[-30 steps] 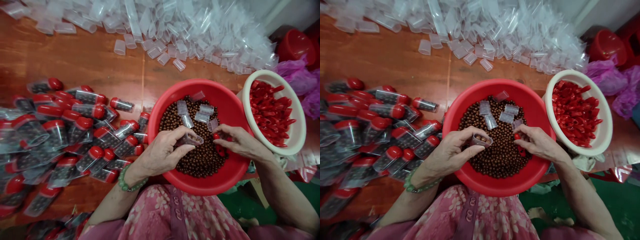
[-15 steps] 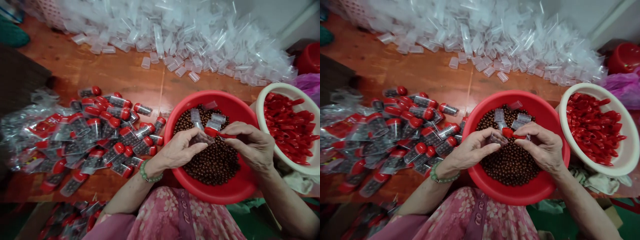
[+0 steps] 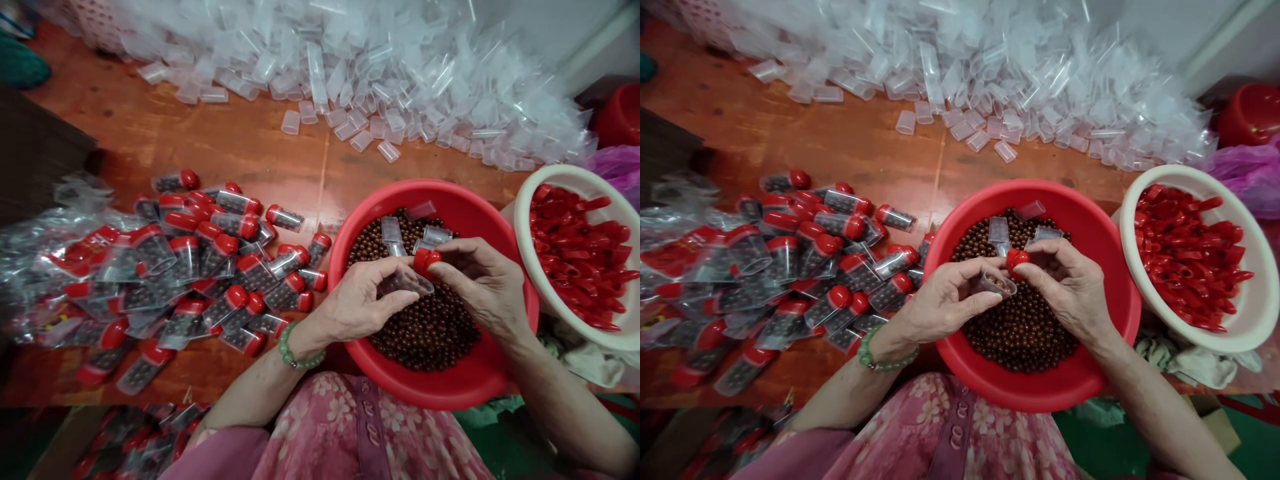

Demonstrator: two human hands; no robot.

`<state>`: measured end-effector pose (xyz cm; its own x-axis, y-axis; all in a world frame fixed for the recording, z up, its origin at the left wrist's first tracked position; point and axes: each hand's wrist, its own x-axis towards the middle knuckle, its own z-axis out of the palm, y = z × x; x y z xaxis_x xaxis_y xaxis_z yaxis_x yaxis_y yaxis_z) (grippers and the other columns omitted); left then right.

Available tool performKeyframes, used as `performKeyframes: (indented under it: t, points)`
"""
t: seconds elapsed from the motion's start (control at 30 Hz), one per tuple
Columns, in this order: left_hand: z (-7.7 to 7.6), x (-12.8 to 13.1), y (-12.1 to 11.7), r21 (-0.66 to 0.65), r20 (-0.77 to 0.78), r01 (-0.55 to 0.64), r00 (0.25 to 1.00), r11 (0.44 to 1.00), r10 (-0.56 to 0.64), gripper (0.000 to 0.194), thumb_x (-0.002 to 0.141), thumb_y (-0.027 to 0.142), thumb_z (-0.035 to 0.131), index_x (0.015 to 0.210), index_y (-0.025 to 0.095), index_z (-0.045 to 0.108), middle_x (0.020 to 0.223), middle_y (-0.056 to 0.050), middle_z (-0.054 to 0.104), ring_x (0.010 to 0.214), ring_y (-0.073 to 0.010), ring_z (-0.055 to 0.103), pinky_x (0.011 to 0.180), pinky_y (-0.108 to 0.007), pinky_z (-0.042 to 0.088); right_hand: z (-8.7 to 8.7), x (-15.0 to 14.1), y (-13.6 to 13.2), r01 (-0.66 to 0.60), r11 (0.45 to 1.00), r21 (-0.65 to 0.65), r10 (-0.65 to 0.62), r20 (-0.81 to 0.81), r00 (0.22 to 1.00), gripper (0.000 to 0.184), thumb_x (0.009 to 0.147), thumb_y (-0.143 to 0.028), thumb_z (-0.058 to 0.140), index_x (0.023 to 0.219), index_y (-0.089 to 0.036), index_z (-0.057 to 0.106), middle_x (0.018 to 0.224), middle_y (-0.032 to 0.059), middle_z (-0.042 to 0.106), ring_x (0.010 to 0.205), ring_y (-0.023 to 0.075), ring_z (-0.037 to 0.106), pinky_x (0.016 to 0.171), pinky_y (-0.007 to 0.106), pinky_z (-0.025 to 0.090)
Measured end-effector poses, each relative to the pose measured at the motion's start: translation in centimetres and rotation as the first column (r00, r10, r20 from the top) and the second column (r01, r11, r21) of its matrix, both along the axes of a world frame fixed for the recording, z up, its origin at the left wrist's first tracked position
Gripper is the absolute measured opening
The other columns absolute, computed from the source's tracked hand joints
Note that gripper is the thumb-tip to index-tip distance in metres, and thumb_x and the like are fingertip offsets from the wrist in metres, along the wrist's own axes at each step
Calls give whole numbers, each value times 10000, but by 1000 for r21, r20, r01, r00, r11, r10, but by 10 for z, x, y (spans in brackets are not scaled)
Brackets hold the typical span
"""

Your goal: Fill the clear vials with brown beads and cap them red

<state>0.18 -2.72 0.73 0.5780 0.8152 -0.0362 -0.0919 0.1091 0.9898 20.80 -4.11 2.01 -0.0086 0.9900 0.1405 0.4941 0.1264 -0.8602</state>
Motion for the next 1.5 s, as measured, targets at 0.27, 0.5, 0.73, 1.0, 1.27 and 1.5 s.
performKeyframes:
  t: [0.27, 0.5, 0.73, 1.0, 1.27, 1.5]
  points:
    - [-2, 0, 3, 90, -56, 40, 998, 995, -35, 115, 912, 250, 616, 948, 157, 673, 959, -58, 745, 955, -183, 690, 985, -354, 512, 4, -12, -3, -175, 945, 275, 45, 421, 906, 249, 901, -188, 668, 1143, -209, 723, 1057, 84, 797, 917, 220, 769, 847, 355, 631]
    - [0, 0, 1, 12, 15, 12, 1000, 1000, -12, 141, 940, 246, 575, 1034, 161, 636, 1112, -80, 726, 1038, -171, 678, 977, -326, 513, 12, -4, 1, 72, 995, 74, -76, 55, 996, 281, 895, -302, 717, 1175, -279, 731, 1071, 39, 789, 876, 191, 763, 802, 341, 639]
    - [-4, -1, 1, 12, -5, 42, 999, 999, -42, 134, 969, 292, 551, 994, 166, 588, 904, -36, 692, 851, -145, 672, 824, -292, 542, 11, -14, -8, -8, 995, 99, -1, 96, 995, 309, 886, -285, 726, 1194, -273, 729, 1157, 59, 778, 999, 229, 755, 933, 410, 617]
    - [0, -2, 1, 115, -164, 20, 986, 993, -1, 104, 966, 264, 524, 978, 172, 572, 833, -5, 647, 757, -129, 585, 705, -261, 471, 20, -13, -2, -181, 966, 183, 120, 301, 946, 259, 886, -251, 704, 1140, -255, 751, 1060, 46, 803, 910, 224, 774, 861, 376, 648]
    - [1, -2, -2, 221, -255, -6, 965, 975, 64, 119, 984, 250, 489, 875, 207, 468, 774, -5, 634, 704, -149, 596, 651, -279, 445, 13, -15, -3, -266, 937, 226, 178, 344, 922, 391, 916, -161, 655, 1287, -280, 685, 1172, 41, 779, 993, 213, 769, 890, 341, 643]
    - [-2, 2, -3, 344, -246, -45, 960, 938, 137, 44, 971, 200, 501, 927, 195, 499, 856, -19, 627, 757, -159, 597, 710, -287, 428, 6, -15, -11, -131, 967, 220, 67, 275, 959, 375, 929, -183, 655, 1284, -298, 683, 1133, 46, 786, 992, 209, 765, 879, 337, 639]
